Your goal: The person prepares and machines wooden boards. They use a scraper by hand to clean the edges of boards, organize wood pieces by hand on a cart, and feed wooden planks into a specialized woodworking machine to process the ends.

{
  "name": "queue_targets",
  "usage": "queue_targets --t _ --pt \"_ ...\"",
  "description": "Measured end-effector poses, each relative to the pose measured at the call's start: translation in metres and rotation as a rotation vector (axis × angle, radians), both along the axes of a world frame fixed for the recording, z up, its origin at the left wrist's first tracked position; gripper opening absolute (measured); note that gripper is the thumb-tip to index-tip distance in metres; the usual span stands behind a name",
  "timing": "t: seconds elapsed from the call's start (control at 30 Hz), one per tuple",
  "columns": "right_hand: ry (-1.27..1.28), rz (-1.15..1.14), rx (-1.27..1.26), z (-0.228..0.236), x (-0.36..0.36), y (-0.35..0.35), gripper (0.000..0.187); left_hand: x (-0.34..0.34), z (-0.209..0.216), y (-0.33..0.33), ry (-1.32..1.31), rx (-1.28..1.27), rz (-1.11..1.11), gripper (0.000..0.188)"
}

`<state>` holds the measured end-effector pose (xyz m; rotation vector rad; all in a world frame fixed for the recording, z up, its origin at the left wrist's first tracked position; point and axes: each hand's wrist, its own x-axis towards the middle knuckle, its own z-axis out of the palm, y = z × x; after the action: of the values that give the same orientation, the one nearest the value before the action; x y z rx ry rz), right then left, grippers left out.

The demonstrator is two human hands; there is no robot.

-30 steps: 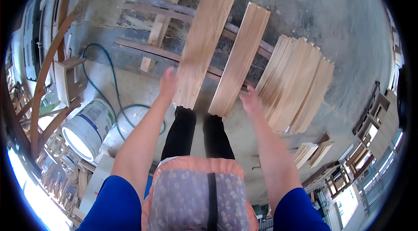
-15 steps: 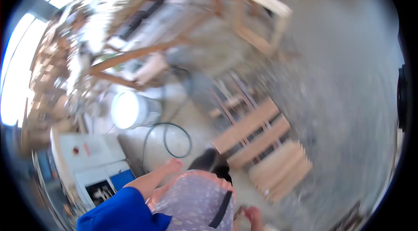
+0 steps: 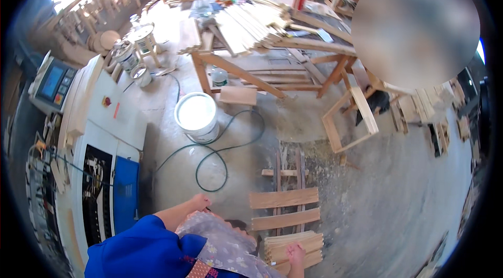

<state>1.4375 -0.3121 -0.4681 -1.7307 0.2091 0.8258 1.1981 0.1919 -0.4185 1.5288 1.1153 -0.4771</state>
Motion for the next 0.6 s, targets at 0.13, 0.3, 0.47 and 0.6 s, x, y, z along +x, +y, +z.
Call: queue_targets --t 0.13,0.3,0.47,0.6 --pt "0.416 -0.02 0.156 -0.013 -0.003 0.035 0.02 -0.102 -0.024 0.03 0.0 0.136 -0.062 0.02" --pt "0.316 0.477 -0.104 -0.091 -0.023 0.092 0.016 -0.205 0.012 0.072 0.035 0.045 0.466 0.022" --pt "0.025 1.044 -0.262 -0.075 -0.017 0.224 0.012 -0.318 0.037 0.067 0.102 0.07 0.933 0.021" --pt "-0.292 1.445 -0.238 -0.096 0.017 0.281 0.009 -0.38 0.028 0.014 0.144 0.049 1.25 0.02"
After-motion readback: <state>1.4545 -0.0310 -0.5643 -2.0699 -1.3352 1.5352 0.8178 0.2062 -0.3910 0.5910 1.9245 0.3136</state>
